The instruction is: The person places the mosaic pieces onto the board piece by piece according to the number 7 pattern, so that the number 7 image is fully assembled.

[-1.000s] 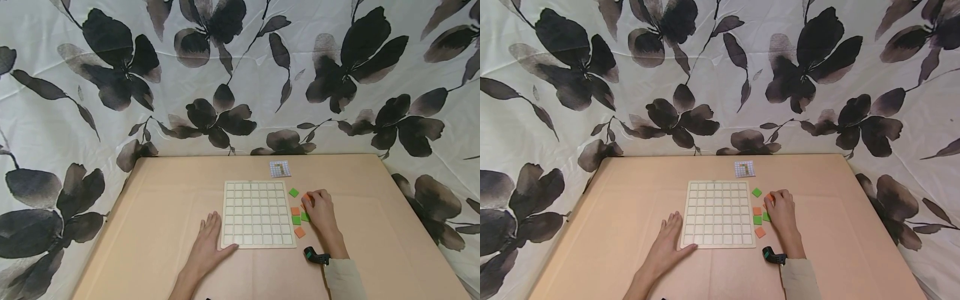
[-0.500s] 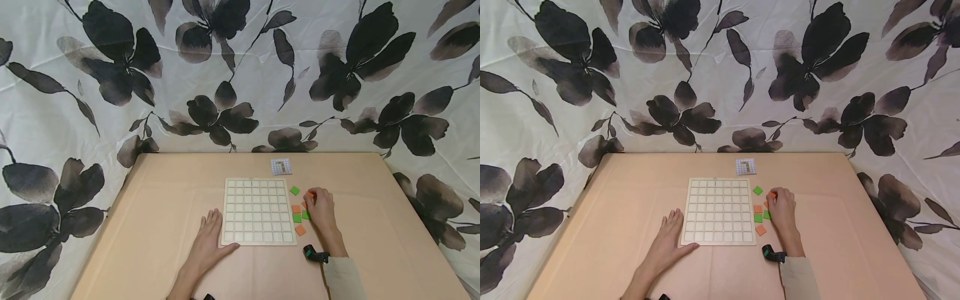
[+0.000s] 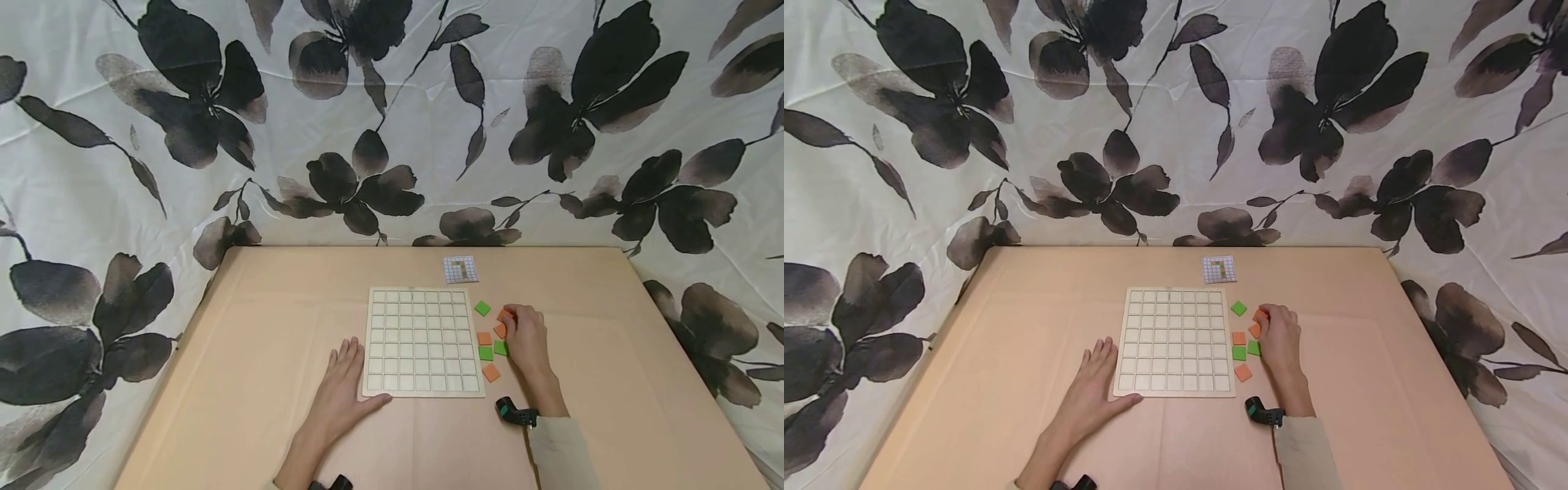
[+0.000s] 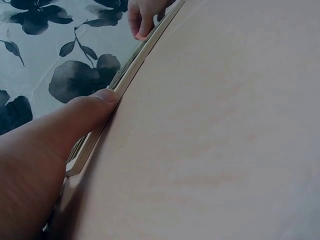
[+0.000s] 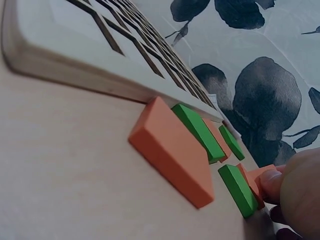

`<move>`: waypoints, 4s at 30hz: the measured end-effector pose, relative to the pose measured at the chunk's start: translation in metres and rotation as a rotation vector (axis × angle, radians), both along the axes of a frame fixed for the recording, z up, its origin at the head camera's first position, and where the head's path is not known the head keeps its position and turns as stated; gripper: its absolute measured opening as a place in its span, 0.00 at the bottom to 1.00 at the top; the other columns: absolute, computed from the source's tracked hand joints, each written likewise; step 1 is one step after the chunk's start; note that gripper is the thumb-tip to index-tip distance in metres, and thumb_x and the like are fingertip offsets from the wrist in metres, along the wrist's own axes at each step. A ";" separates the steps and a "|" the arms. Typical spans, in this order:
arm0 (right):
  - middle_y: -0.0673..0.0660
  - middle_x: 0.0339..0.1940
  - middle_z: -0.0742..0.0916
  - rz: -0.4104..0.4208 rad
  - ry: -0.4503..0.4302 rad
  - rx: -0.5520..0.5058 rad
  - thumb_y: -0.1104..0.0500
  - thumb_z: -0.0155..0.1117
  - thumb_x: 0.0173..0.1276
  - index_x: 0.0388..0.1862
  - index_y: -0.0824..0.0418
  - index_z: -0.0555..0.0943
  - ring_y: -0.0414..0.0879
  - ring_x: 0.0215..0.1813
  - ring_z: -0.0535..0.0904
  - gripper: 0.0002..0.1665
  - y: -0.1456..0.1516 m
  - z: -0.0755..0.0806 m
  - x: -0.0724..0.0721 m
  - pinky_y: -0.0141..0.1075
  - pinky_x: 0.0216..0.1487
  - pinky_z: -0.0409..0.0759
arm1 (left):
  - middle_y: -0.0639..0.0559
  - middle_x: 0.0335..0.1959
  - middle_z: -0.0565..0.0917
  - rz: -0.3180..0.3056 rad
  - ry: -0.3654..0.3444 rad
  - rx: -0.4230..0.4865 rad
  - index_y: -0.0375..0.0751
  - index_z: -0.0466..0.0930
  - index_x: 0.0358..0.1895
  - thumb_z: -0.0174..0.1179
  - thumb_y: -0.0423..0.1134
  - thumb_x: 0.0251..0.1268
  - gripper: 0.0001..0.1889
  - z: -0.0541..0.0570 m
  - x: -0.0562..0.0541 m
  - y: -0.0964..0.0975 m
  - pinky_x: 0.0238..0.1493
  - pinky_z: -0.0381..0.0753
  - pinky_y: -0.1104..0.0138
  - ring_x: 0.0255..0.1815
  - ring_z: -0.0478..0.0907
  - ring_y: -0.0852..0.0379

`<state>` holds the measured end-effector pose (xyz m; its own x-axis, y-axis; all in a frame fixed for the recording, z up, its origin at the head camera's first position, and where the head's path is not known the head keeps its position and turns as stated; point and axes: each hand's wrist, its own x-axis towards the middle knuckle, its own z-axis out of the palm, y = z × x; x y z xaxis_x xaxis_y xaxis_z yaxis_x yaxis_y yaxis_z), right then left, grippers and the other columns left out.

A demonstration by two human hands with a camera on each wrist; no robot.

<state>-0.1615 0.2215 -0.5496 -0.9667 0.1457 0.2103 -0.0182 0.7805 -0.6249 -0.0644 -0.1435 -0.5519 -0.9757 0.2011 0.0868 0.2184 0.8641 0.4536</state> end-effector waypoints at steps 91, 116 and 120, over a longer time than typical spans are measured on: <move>0.56 0.41 0.86 0.329 -0.032 -0.119 0.62 0.59 0.75 0.52 0.62 0.80 0.46 0.39 0.81 0.10 -0.124 0.028 -0.026 0.36 0.40 0.84 | 0.39 0.78 0.63 -0.053 0.049 -0.041 0.30 0.64 0.74 0.64 0.70 0.54 0.54 0.003 0.005 -0.006 0.85 0.52 0.53 0.82 0.56 0.44; 0.54 0.38 0.85 0.383 -0.020 -0.060 0.61 0.62 0.74 0.51 0.59 0.83 0.42 0.35 0.76 0.10 -0.147 0.017 -0.027 0.33 0.35 0.79 | 0.39 0.79 0.62 -0.056 0.051 -0.047 0.31 0.63 0.74 0.62 0.72 0.56 0.54 0.001 0.007 -0.006 0.85 0.50 0.54 0.82 0.54 0.45; 0.53 0.39 0.84 0.378 -0.028 -0.036 0.59 0.62 0.74 0.51 0.59 0.83 0.42 0.36 0.76 0.10 -0.148 0.013 -0.029 0.34 0.36 0.79 | 0.40 0.79 0.61 -0.055 0.041 -0.043 0.31 0.63 0.75 0.61 0.73 0.56 0.54 -0.001 0.008 -0.006 0.85 0.49 0.54 0.82 0.53 0.46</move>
<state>-0.1900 0.0737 -0.5369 -0.9588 -0.2158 0.1846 -0.2837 0.6993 -0.6562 -0.0565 -0.1491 -0.5531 -0.9589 0.2588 0.1165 0.2838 0.8686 0.4062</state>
